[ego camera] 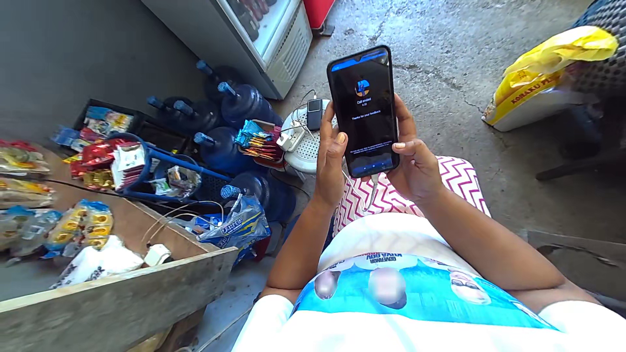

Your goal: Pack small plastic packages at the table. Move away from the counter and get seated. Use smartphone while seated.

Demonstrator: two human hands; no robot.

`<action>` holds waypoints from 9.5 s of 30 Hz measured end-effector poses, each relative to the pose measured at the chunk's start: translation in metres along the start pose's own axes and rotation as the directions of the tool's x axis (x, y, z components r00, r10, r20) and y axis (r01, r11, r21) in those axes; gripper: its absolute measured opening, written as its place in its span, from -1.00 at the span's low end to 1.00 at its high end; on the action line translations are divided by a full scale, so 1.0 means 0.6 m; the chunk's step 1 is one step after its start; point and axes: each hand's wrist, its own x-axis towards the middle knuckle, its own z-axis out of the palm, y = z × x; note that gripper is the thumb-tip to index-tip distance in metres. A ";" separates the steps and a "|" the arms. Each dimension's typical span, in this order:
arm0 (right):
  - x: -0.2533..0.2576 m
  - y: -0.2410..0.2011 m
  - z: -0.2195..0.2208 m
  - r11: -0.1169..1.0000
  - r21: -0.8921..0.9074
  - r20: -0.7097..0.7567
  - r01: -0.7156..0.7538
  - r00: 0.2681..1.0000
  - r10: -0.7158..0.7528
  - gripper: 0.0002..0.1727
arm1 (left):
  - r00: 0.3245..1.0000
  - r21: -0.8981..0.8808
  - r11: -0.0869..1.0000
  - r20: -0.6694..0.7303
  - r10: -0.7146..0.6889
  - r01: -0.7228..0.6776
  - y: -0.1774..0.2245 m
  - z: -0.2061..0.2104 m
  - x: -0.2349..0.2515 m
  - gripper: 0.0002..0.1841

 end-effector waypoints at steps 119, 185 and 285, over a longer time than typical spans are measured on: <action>-0.010 0.001 0.002 0.993 -0.110 -0.024 -0.032 0.999 0.029 0.07 | 1.000 -0.042 0.999 0.015 -0.020 0.021 0.005 0.012 -0.012 -0.13; -0.014 0.006 0.002 0.957 -0.254 0.073 0.140 0.989 -0.125 -0.09 | 0.986 0.026 0.995 -0.136 0.098 -0.095 -0.003 0.036 -0.016 -0.22; -0.023 0.014 -0.002 0.998 -0.063 -0.001 -0.012 1.000 0.012 -0.49 | 0.981 0.129 0.981 -0.110 0.159 -0.145 0.017 0.005 0.017 -0.32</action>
